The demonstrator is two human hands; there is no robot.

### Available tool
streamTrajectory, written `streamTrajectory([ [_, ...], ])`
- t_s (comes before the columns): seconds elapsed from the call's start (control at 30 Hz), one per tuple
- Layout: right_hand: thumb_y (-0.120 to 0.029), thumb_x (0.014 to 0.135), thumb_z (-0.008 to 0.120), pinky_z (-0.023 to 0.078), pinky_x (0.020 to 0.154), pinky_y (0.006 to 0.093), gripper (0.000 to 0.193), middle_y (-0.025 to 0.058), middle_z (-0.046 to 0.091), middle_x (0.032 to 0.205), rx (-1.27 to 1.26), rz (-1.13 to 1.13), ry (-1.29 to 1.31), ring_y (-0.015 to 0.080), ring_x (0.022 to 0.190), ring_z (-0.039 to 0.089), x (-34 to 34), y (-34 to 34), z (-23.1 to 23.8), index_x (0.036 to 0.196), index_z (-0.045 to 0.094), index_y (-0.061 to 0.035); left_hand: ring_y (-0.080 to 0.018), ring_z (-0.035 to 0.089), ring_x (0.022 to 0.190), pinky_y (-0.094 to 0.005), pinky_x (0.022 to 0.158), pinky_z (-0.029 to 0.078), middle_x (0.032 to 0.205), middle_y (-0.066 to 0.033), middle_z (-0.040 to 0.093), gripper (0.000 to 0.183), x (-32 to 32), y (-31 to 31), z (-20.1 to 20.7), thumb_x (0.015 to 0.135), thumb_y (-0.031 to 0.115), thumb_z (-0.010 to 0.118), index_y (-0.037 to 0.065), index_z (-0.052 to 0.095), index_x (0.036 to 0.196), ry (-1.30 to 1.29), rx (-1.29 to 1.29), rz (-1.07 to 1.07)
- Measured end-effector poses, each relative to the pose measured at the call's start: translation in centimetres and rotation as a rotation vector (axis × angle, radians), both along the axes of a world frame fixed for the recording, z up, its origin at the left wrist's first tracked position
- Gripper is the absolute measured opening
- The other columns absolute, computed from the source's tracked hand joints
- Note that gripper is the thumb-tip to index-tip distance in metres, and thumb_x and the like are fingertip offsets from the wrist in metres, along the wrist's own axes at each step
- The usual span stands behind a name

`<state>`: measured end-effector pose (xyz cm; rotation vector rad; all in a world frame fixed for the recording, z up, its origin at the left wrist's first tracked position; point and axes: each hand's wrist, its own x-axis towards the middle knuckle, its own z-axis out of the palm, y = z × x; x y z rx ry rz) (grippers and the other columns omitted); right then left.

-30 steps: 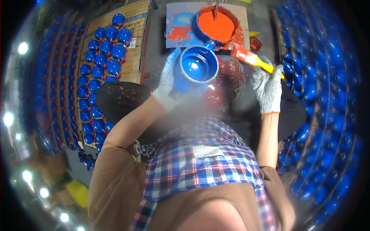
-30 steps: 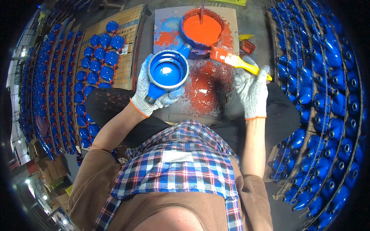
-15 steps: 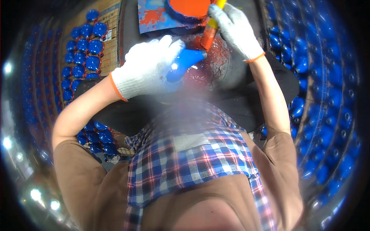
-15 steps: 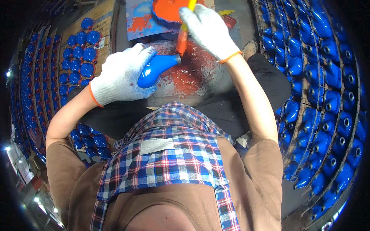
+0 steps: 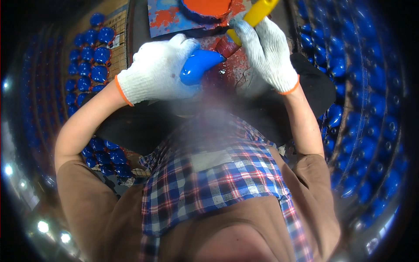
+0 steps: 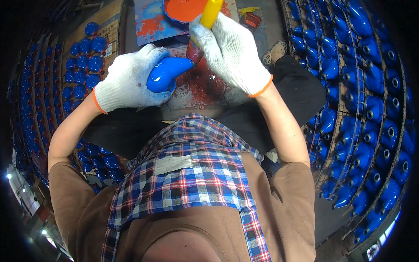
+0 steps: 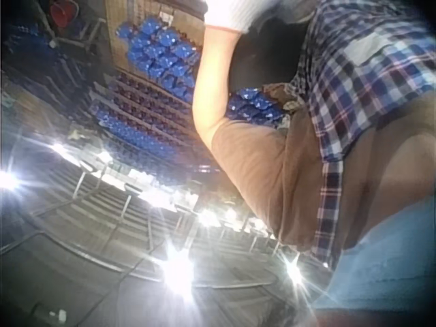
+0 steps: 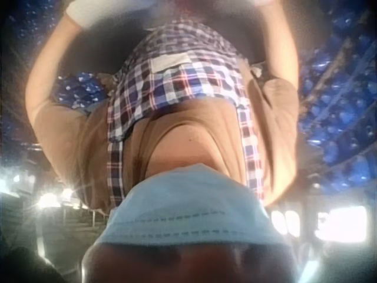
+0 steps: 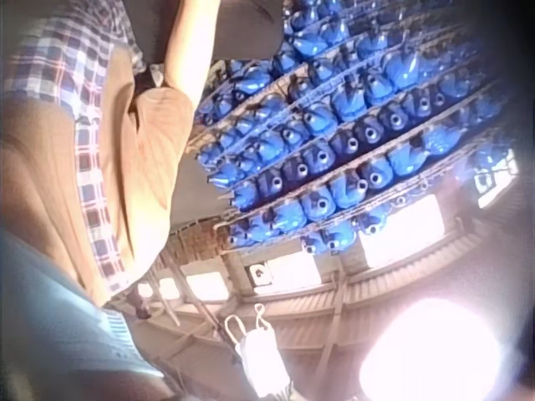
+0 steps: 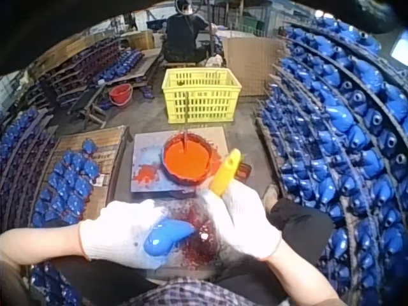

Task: Painting blue objects with orange paint using a brush.

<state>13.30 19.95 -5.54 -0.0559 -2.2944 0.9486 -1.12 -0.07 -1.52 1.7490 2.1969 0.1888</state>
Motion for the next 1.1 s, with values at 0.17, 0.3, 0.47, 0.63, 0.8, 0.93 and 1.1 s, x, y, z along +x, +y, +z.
streamTrajectory([
  [0.17, -0.013, 0.097, 0.062, 0.054, 0.075, 0.0339, 0.017, 0.0136, 0.07, 0.095, -0.014, -0.033, -0.038, 0.0302, 0.084, 0.069, 2.8, -1.3, -0.4, 0.108, 0.067, -0.0025, -0.0227, 0.07, 0.093, -0.0349, 0.084, 0.056, 0.106, -0.0133, 0.07, 0.06, -0.2, -1.0, -1.8, 0.073, 0.04, 0.082, 0.002, 0.064, 0.116, -0.588, -0.024, 0.276],
  [0.3, -0.001, 0.096, 0.058, 0.053, 0.084, 0.0294, 0.015, 0.0131, 0.068, 0.105, -0.368, 0.057, -0.01, 0.0244, 0.097, 0.069, 4.3, -1.8, -0.5, 0.109, 0.065, -0.0016, -0.0154, 0.066, 0.096, -0.0313, 0.085, 0.056, 0.111, -0.0104, 0.068, 0.062, -0.3, -1.7, -3.8, 0.081, 0.034, 0.078, -0.003, 0.059, 0.127, -1.209, -0.021, 0.46],
  [0.47, 0.005, 0.093, 0.058, 0.051, 0.088, 0.0264, 0.018, 0.0104, 0.066, 0.106, -0.584, 0.062, -0.01, 0.0181, 0.101, 0.066, 5.4, -2.0, -0.6, 0.11, 0.065, -0.0007, -0.0284, 0.068, 0.108, -0.0394, 0.098, 0.055, 0.122, -0.0181, 0.066, 0.064, 1.2, -3.8, -6.7, 0.091, 0.042, 0.062, -0.004, 0.054, 0.136, -1.714, 0.106, 0.715],
  [0.63, 0.004, 0.089, 0.062, 0.052, 0.085, 0.0285, 0.022, 0.0087, 0.065, 0.105, -0.612, -0.03, 0.066, 0.0174, 0.096, 0.065, 5.8, -1.7, -2.3, 0.11, 0.065, 0.0003, -0.0315, 0.065, 0.11, -0.0443, 0.096, 0.055, 0.132, -0.0195, 0.06, 0.058, 3.3, -4.8, -8.9, 0.099, 0.043, 0.05, 0.001, 0.051, 0.138, -0.968, 0.362, 0.434],
  [0.8, 0.007, 0.089, 0.057, 0.055, 0.085, 0.0305, 0.024, 0.0088, 0.063, 0.107, -0.902, -0.05, 0.169, 0.0193, 0.096, 0.067, 4.7, -2.3, -4.9, 0.111, 0.064, 0.0013, -0.0277, 0.063, 0.068, -0.0376, 0.058, 0.056, 0.12, -0.0162, 0.057, 0.054, 6.5, -1.1, -10.0, 0.1, 0.042, 0.053, 0.003, 0.045, 0.136, -2.341, 0.497, 0.229],
  [0.93, 0.007, 0.091, 0.057, 0.057, 0.09, 0.0345, 0.026, 0.0119, 0.063, 0.114, -1.105, -0.066, 0.23, 0.0256, 0.1, 0.069, 4.1, -2.8, -6.8, 0.116, 0.061, 0.0022, -0.0226, 0.052, 0.049, -0.0324, 0.039, 0.042, 0.113, -0.0165, 0.055, 0.049, 7.4, 0.9, -8.9, 0.1, 0.037, 0.053, 0.004, 0.043, 0.134, -3.102, 0.472, 0.088],
  [1.1, 0.006, 0.092, 0.058, 0.057, 0.088, 0.0329, 0.028, 0.0134, 0.064, 0.116, -1.067, -0.104, 0.205, 0.0256, 0.098, 0.07, 5.2, -2.2, -7.4, 0.12, 0.06, 0.0022, -0.0213, 0.049, 0.06, -0.0327, 0.05, 0.037, 0.115, -0.0162, 0.055, 0.054, 7.0, 1.1, -7.2, 0.098, 0.039, 0.055, 0.005, 0.041, 0.137, -2.974, 0.543, 0.197],
])
